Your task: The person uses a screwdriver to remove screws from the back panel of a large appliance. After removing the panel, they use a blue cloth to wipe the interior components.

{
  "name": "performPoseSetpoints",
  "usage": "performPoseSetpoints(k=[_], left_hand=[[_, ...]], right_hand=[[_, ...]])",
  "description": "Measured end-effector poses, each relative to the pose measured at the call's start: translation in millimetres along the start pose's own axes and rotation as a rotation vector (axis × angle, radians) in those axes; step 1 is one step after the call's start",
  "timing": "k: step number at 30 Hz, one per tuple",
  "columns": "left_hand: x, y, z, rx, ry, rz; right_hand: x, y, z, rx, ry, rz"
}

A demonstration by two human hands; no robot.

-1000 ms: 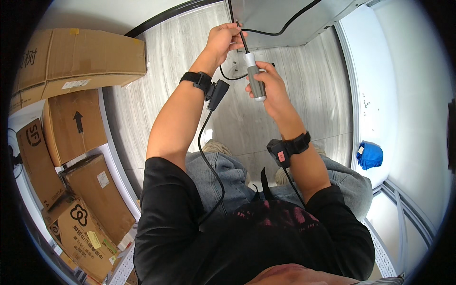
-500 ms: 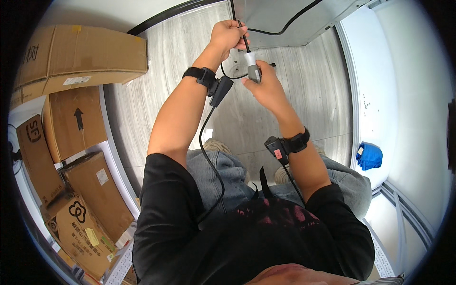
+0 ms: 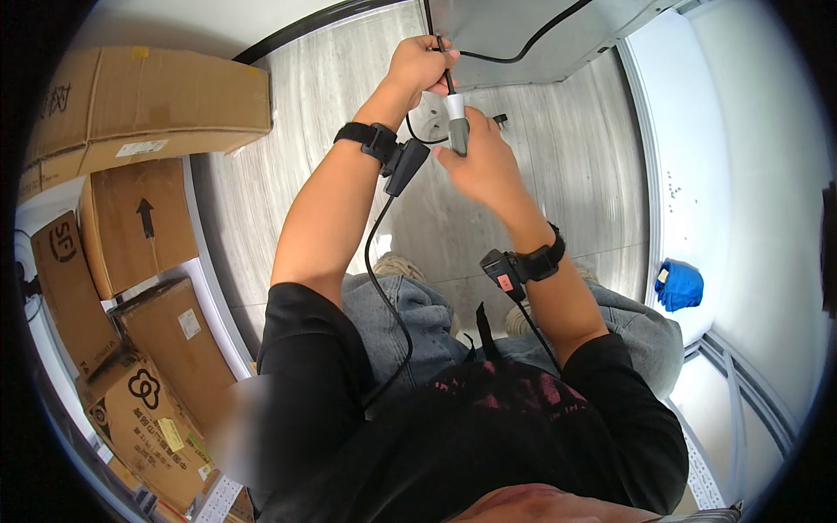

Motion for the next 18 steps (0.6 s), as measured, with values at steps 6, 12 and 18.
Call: performPoseSetpoints(k=[6,12,18], left_hand=[[-1,3,2,-0.071,0.002,0.047],[-1,-4,2,0.119,-0.004,-0.020],[2,1,3,0.083,-0.011,-0.035]], right_hand=[[10,-8,3,0.126,0.130,-0.071],[4,-1,5,0.019,-0.011,0.001],[14,-3,12,0.207,0.280,-0.180]])
Point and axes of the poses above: each hand's wrist, its own x-axis towards the middle knuckle, its own z-axis out of the back of the hand, y = z × x, the point moved 2 cm from there along x, towards the middle knuckle, and after that the axes turned 9 degrees about -z, right-handed, at the moved point
